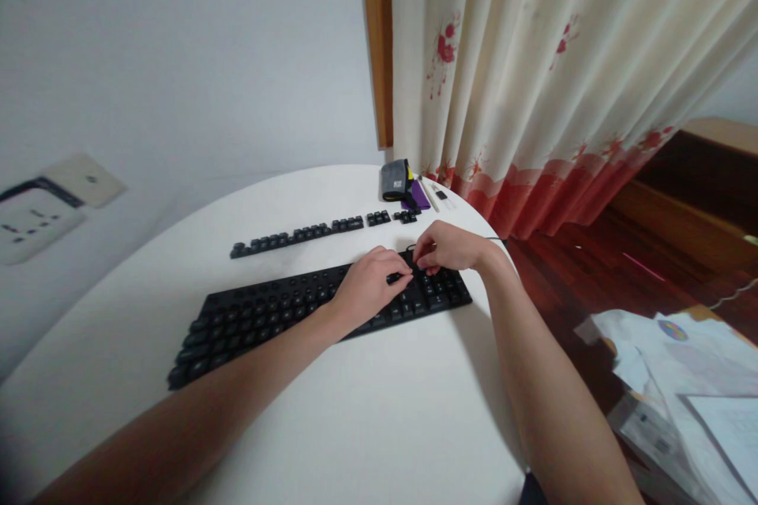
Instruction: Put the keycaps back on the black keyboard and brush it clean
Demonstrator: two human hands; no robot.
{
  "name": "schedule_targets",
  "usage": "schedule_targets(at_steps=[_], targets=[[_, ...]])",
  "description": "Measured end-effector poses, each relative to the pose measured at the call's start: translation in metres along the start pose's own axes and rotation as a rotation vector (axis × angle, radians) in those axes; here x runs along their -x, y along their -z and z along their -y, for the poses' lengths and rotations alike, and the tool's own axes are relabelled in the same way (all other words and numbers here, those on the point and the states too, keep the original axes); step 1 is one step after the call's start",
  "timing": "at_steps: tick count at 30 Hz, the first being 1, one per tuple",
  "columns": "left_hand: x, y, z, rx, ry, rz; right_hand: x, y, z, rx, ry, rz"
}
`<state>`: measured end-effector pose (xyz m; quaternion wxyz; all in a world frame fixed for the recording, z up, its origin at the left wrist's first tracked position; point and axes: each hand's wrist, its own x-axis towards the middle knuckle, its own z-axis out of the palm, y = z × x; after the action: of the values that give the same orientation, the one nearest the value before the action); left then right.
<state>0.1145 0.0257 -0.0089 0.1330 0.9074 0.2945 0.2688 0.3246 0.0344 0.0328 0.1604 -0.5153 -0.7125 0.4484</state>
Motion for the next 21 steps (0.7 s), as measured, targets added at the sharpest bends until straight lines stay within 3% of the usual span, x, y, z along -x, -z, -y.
schedule_targets(at_steps=[8,21], targets=[[0.0006,-0.0016,0.0017,-0.002,0.005,-0.002,-0.0025,0.0005,-0.002,0.132,-0.016,0.013],[0.0003,-0.0007,0.0003,-0.01,0.006,0.001,-0.005,0.0045,-0.0022,0.246,0.111,0.029]])
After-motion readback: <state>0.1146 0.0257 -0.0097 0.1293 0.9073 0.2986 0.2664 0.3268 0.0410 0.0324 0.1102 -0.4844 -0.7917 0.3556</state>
